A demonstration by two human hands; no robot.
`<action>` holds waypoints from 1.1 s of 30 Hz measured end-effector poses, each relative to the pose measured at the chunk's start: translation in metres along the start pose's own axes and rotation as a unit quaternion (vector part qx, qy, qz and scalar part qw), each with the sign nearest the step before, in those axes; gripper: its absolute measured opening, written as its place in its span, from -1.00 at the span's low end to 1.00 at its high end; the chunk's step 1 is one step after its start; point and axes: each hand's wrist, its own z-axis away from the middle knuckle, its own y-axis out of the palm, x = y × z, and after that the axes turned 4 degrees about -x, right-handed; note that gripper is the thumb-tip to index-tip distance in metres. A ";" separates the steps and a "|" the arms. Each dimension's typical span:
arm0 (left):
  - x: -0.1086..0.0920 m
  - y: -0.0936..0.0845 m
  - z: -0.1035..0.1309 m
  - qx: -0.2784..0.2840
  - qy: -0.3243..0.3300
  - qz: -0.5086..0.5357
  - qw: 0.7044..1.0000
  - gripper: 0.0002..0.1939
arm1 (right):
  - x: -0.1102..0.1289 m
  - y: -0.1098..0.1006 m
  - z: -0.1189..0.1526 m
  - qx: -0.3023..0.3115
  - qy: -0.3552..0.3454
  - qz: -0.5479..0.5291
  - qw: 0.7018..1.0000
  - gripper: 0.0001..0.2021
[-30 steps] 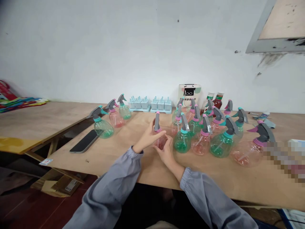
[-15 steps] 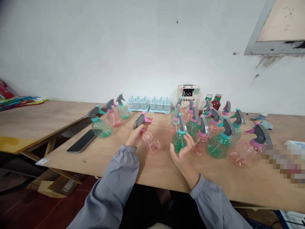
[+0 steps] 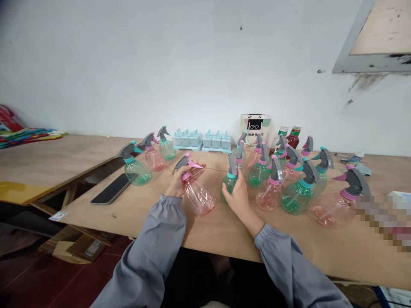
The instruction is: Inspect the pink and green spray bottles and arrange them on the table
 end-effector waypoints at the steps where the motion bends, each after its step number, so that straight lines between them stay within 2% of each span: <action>1: 0.000 0.000 0.000 -0.007 0.007 -0.005 1.000 -0.78 | -0.001 0.002 0.001 -0.001 0.003 -0.002 1.000 -0.26; 4: -0.001 0.000 0.002 0.005 0.014 -0.019 1.000 -0.81 | -0.007 0.005 0.007 -0.009 0.007 -0.008 1.000 -0.24; 9: -0.002 0.004 0.007 0.046 -0.043 -0.045 0.997 -0.76 | -0.011 0.006 0.011 -0.016 0.020 -0.019 0.999 -0.27; 11: -0.001 0.004 0.006 0.044 -0.043 -0.043 0.997 -0.74 | -0.012 0.006 0.012 -0.017 0.023 -0.019 0.999 -0.30; 16: 0.002 0.003 0.001 0.042 -0.048 -0.065 0.996 -0.85 | -0.015 0.007 0.012 -0.018 0.030 -0.015 0.999 -0.37; 21: 0.000 0.005 0.001 -0.004 -0.089 -0.069 0.994 -0.79 | -0.016 0.008 0.012 -0.019 0.034 -0.020 0.999 -0.38; 25: 0.000 0.004 0.000 -0.036 -0.068 -0.064 0.995 -0.84 | -0.016 0.009 0.012 -0.024 0.031 -0.022 0.999 -0.38; 29: 0.002 0.005 0.000 -0.032 -0.089 -0.081 0.992 -0.80 | -0.018 0.009 0.012 -0.025 0.032 -0.021 0.999 -0.38; 33: 0.001 0.007 0.002 -0.020 -0.068 -0.062 0.996 -0.72 | -0.018 0.008 0.012 -0.017 0.031 -0.025 0.999 -0.38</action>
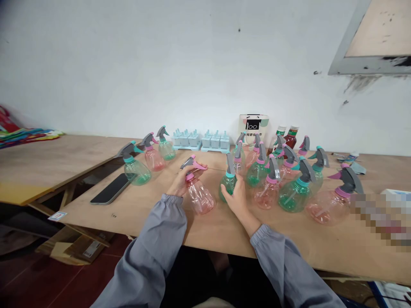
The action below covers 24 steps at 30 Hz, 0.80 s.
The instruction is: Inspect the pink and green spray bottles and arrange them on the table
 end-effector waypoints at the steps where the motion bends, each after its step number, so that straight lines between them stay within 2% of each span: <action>1: 0.000 0.000 0.000 -0.012 0.006 0.004 1.000 -0.70 | 0.000 0.000 0.000 0.000 0.000 0.000 1.000 -0.38; 4: -0.002 0.001 -0.001 -0.046 -0.001 -0.013 0.999 -0.60 | 0.002 0.000 0.000 -0.003 -0.002 0.001 1.000 -0.40; 10: -0.003 0.002 0.003 -0.006 -0.001 -0.047 0.999 -0.52 | 0.002 -0.001 -0.001 -0.004 -0.007 0.003 1.000 -0.39; 15: -0.003 0.003 0.007 -0.067 0.024 -0.044 0.996 -0.54 | 0.001 0.000 0.000 -0.006 -0.014 0.002 1.000 -0.39; 17: -0.003 0.006 0.009 -0.069 0.036 -0.050 0.996 -0.53 | 0.000 0.001 0.000 -0.010 -0.018 0.000 1.000 -0.38; 21: -0.009 0.004 0.014 -0.028 0.116 -0.054 0.991 -0.56 | -0.002 0.001 0.001 -0.013 -0.019 -0.001 1.000 -0.39; 24: -0.026 -0.019 0.019 -0.060 0.192 -0.095 0.975 -0.58 | -0.002 0.001 0.000 -0.013 -0.023 -0.004 1.000 -0.39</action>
